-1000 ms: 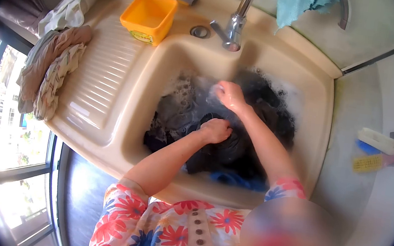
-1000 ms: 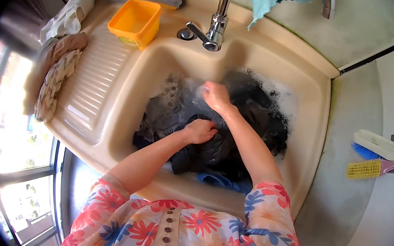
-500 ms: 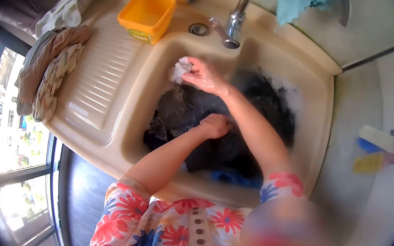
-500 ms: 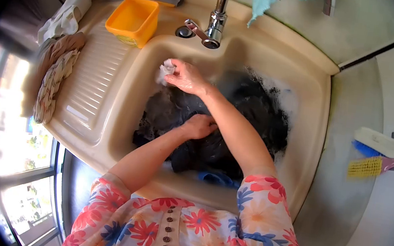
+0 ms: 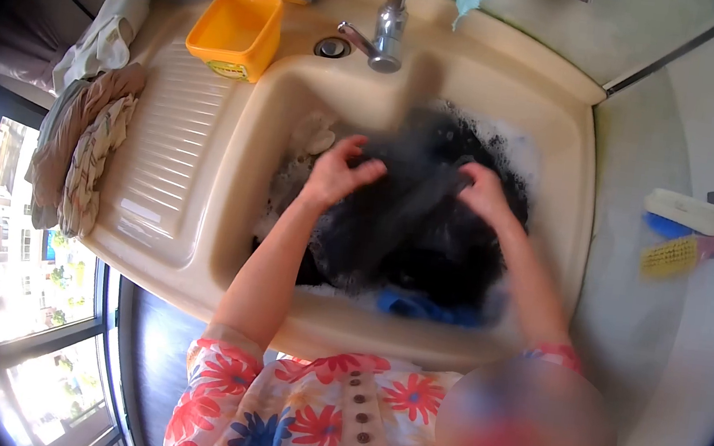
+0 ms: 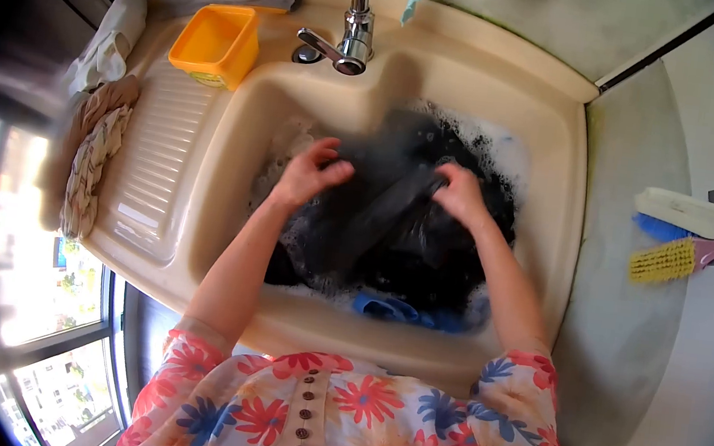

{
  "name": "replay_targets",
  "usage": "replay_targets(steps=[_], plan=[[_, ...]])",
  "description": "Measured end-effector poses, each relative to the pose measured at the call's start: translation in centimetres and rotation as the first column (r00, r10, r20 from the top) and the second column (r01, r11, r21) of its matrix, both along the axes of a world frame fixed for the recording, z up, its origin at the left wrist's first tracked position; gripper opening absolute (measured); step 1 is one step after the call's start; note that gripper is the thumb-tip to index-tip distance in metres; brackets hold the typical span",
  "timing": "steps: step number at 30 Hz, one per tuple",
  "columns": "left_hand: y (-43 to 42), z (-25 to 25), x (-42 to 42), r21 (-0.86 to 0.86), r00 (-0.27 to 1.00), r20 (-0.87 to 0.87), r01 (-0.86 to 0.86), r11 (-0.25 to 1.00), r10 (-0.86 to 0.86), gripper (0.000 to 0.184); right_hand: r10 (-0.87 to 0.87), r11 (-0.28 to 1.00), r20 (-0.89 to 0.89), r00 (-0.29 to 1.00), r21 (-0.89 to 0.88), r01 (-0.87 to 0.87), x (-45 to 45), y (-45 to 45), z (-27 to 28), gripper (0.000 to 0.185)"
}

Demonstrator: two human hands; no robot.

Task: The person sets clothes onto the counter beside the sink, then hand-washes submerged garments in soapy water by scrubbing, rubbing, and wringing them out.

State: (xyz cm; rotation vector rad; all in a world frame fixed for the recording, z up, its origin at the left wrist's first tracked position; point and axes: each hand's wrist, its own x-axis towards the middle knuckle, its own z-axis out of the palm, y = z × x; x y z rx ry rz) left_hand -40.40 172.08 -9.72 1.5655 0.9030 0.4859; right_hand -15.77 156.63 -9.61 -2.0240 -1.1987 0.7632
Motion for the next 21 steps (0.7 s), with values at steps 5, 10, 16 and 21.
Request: replay_targets(steps=[5,10,16,21], plan=[[-5.2,0.2,1.3,0.294,0.799,-0.502,0.518,0.803,-0.331,0.081,-0.230,0.967,0.346,0.910,-0.023,0.253,-3.1,1.1,-2.3,0.055],[-2.4,-1.6,0.9,0.127,0.876,-0.408,0.335,0.934,-0.259,0.059,0.043,0.984,0.185,0.982,-0.179,-0.010,-1.3,1.2,-4.8,0.030],[0.2,-4.0,0.7,-0.863,0.910,0.183,-0.033,0.504,0.373,0.056,-0.199,0.980,0.172,0.965,0.044,0.194,-7.6,3.1,-1.8,0.019],[-3.2,-3.3,0.8,-0.652,0.777,0.597,0.325,0.685,0.199,0.047,0.180,0.875,0.214,0.960,0.411,-0.256,-17.5,2.8,4.8,0.020]])
